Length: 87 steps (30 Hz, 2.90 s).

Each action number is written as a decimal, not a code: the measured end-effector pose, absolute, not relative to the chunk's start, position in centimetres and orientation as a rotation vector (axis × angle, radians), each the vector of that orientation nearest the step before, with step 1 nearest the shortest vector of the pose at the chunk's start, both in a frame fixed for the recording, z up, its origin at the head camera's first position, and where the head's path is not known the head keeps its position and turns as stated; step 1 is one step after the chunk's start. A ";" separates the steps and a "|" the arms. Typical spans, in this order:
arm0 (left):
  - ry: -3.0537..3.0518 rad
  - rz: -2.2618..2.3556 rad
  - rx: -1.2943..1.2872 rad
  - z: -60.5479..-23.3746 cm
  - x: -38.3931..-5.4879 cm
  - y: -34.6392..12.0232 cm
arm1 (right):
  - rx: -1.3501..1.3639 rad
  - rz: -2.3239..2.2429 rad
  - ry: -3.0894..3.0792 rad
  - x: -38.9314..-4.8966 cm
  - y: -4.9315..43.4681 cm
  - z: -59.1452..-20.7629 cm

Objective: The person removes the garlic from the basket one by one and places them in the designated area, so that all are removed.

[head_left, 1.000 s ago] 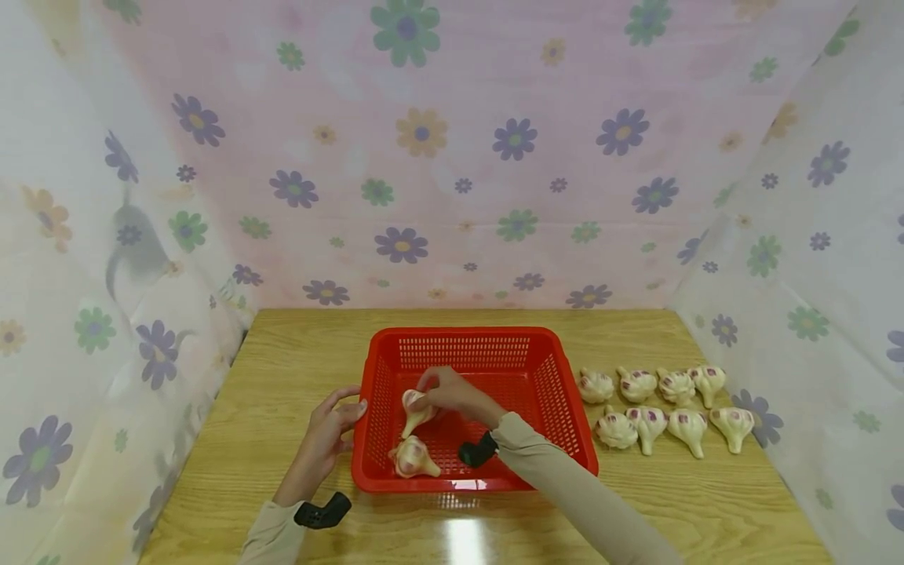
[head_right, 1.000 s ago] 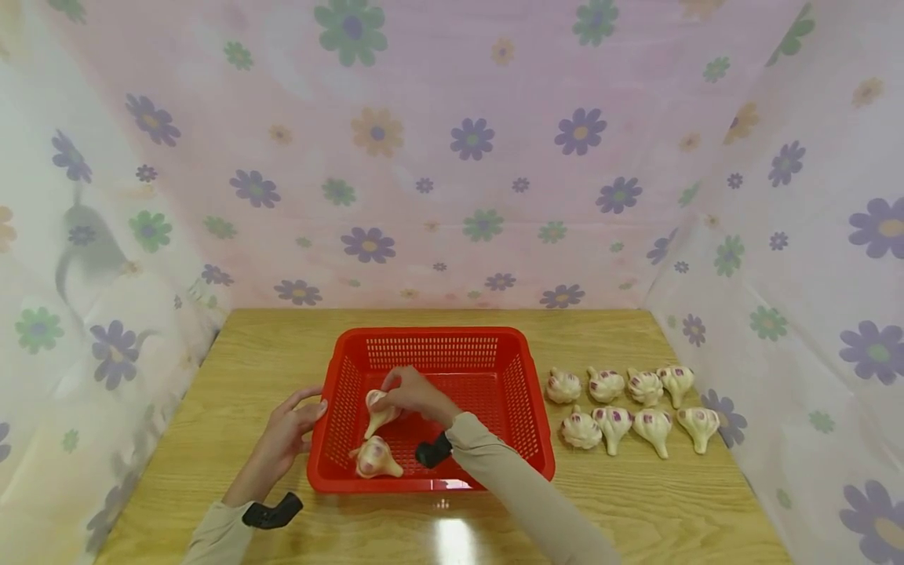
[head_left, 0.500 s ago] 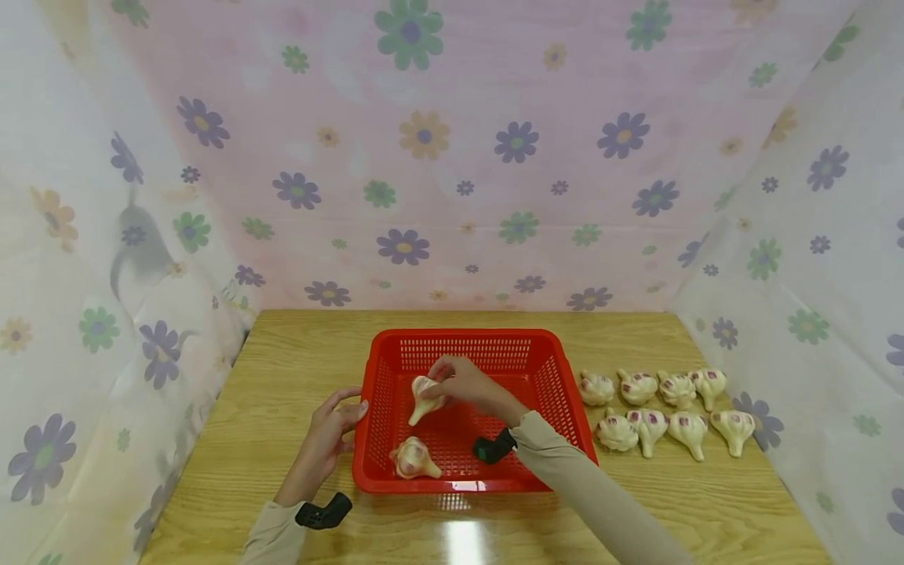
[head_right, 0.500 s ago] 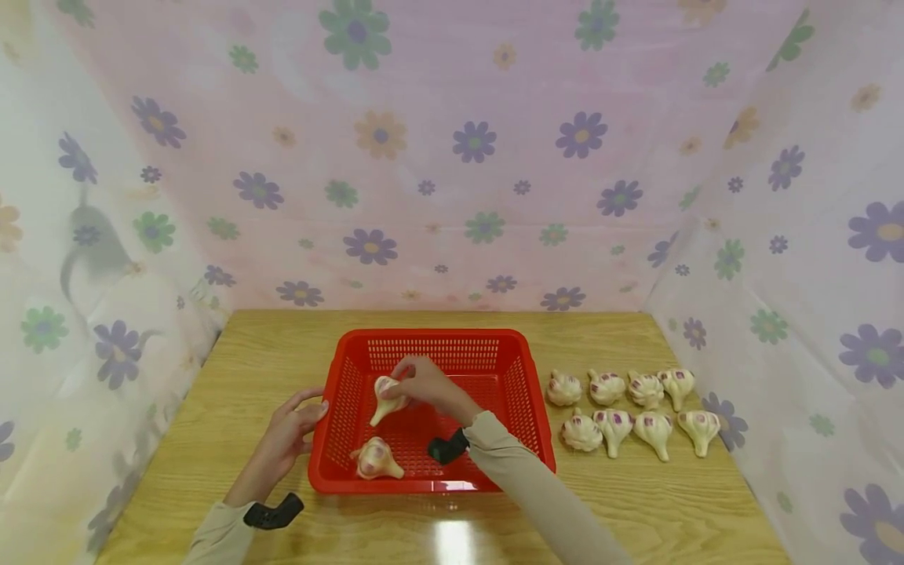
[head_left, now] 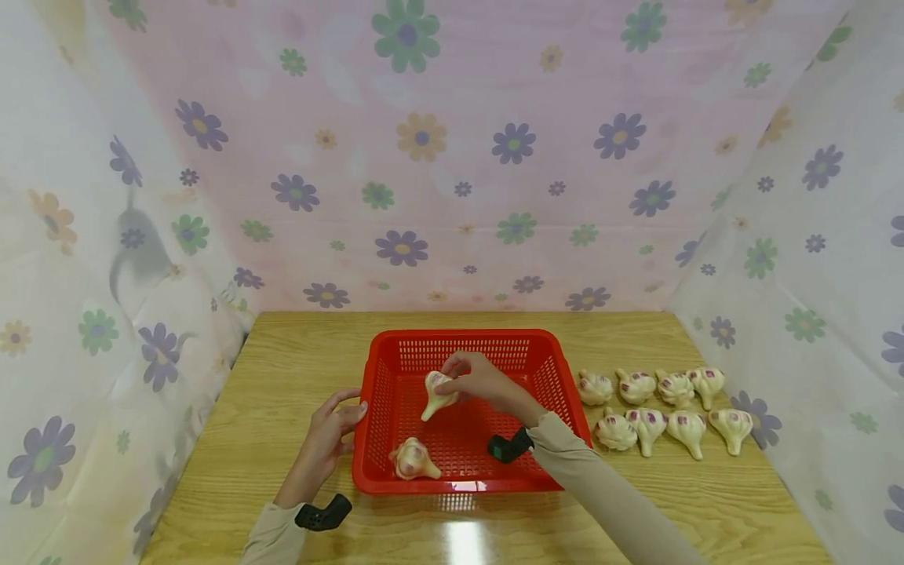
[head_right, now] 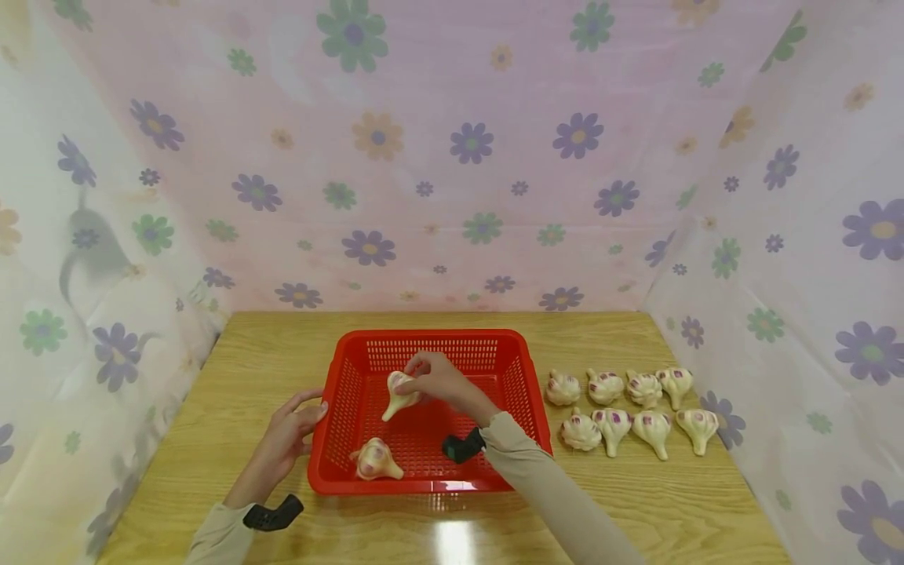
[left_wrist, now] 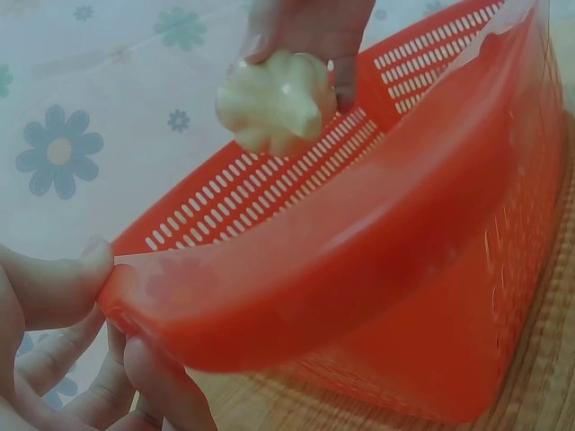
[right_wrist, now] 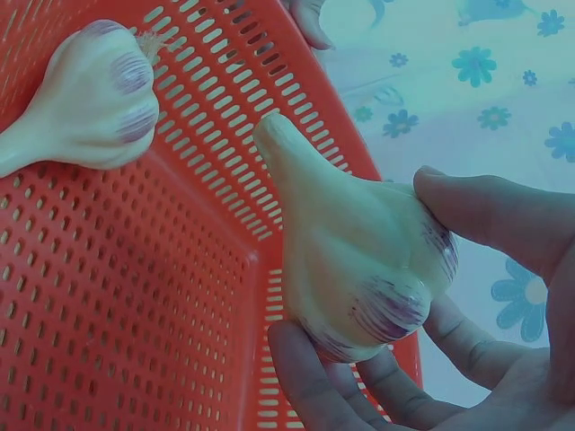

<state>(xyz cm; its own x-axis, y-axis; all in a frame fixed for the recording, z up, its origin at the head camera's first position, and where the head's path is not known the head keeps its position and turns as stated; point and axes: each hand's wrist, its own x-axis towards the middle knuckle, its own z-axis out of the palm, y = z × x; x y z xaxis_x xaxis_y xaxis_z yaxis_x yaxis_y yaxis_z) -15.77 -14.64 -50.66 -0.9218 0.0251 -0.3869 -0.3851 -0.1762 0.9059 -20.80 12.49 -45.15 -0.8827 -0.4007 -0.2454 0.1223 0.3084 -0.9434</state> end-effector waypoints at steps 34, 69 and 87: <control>1.814 2.177 -0.427 -50.7 -15.8 -14.6 | -0.211 -1.634 2.183 -20.4 17.2 -44.5; 1.831 2.159 -0.424 -50.8 -15.8 -14.8 | -0.188 -1.595 2.283 -19.3 22.9 -41.8; 1.822 2.168 -0.414 -50.9 -15.9 -14.7 | -0.207 -1.600 2.308 -18.8 25.9 -41.6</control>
